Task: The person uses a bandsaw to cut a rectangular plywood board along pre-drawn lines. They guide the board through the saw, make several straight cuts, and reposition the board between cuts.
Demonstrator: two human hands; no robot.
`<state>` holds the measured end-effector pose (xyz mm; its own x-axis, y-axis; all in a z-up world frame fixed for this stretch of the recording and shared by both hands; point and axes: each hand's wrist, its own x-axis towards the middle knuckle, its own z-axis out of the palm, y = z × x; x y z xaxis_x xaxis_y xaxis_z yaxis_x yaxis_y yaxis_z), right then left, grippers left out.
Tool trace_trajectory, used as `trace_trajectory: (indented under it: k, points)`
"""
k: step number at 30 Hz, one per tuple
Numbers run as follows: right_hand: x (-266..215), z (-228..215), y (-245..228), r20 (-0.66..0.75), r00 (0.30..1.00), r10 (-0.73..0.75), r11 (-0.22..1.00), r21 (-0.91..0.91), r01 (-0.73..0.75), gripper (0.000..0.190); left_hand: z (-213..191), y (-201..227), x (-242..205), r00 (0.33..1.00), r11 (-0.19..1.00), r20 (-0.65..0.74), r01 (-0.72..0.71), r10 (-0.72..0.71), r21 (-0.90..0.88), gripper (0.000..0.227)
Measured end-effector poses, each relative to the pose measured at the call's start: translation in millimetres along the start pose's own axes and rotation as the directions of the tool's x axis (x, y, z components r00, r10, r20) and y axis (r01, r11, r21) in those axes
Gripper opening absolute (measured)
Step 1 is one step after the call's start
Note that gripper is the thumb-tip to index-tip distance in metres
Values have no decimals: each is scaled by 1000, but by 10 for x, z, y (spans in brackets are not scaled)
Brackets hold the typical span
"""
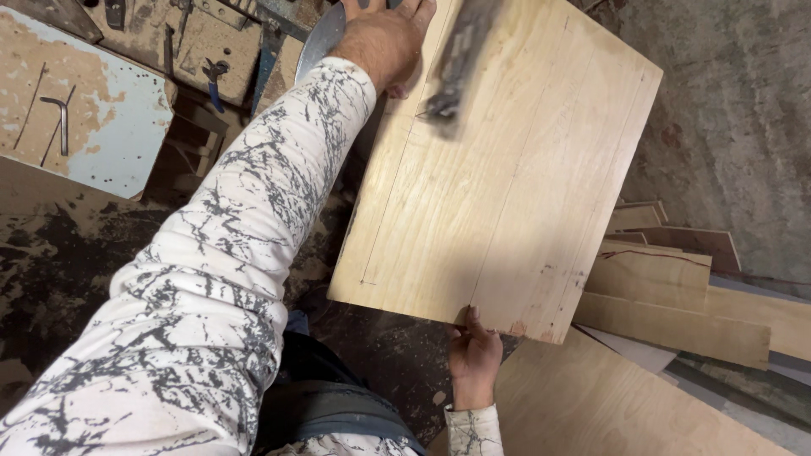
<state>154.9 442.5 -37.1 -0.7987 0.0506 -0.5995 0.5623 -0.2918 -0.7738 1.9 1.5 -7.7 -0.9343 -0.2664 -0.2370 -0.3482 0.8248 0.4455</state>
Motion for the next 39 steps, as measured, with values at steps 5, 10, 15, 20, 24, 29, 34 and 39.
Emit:
trace_trajectory:
  k: [5, 10, 15, 20, 24, 29, 34, 39]
  points:
    - [-9, -26, -26, 31, 999, -18, 997, -77, 20, 22, -31, -8, 45, 969, 990, 228, 115, -94, -80, 117]
    - [46, -262, 69, 182, 982, -58, 997, -29, 64, 13, -108, 44, -84, 974, 998, 223, 41, -51, 47, 121]
    - [-175, -490, 137, 182, 981, -66, 994, -75, 81, 18, -145, 148, -509, 977, 988, 204, 23, -54, 152, 122]
    - [-454, -733, 228, -82, 996, 47, 982, -178, -61, 39, -123, 214, -1026, 967, 995, 255, 3, -27, 95, 119]
    - [-553, -1168, 437, -69, 997, 45, 986, -157, -55, 40, -75, 284, -1453, 964, 996, 265, -4, -20, 89, 116]
    - [-511, -1954, 745, -76, 991, 114, 985, 141, -103, 33, 82, 370, -1836, 955, 996, 291, 29, -52, 83, 112]
    - [-159, -2532, 495, -33, 994, 102, 898, 433, -77, 36, 174, 499, -1952, 962, 990, 260, 51, -83, 129, 115]
    - [216, -2828, -143, 48, 999, 21, 916, 400, -39, 46, 213, 576, -2032, 965, 977, 241, 53, -104, 208, 121]
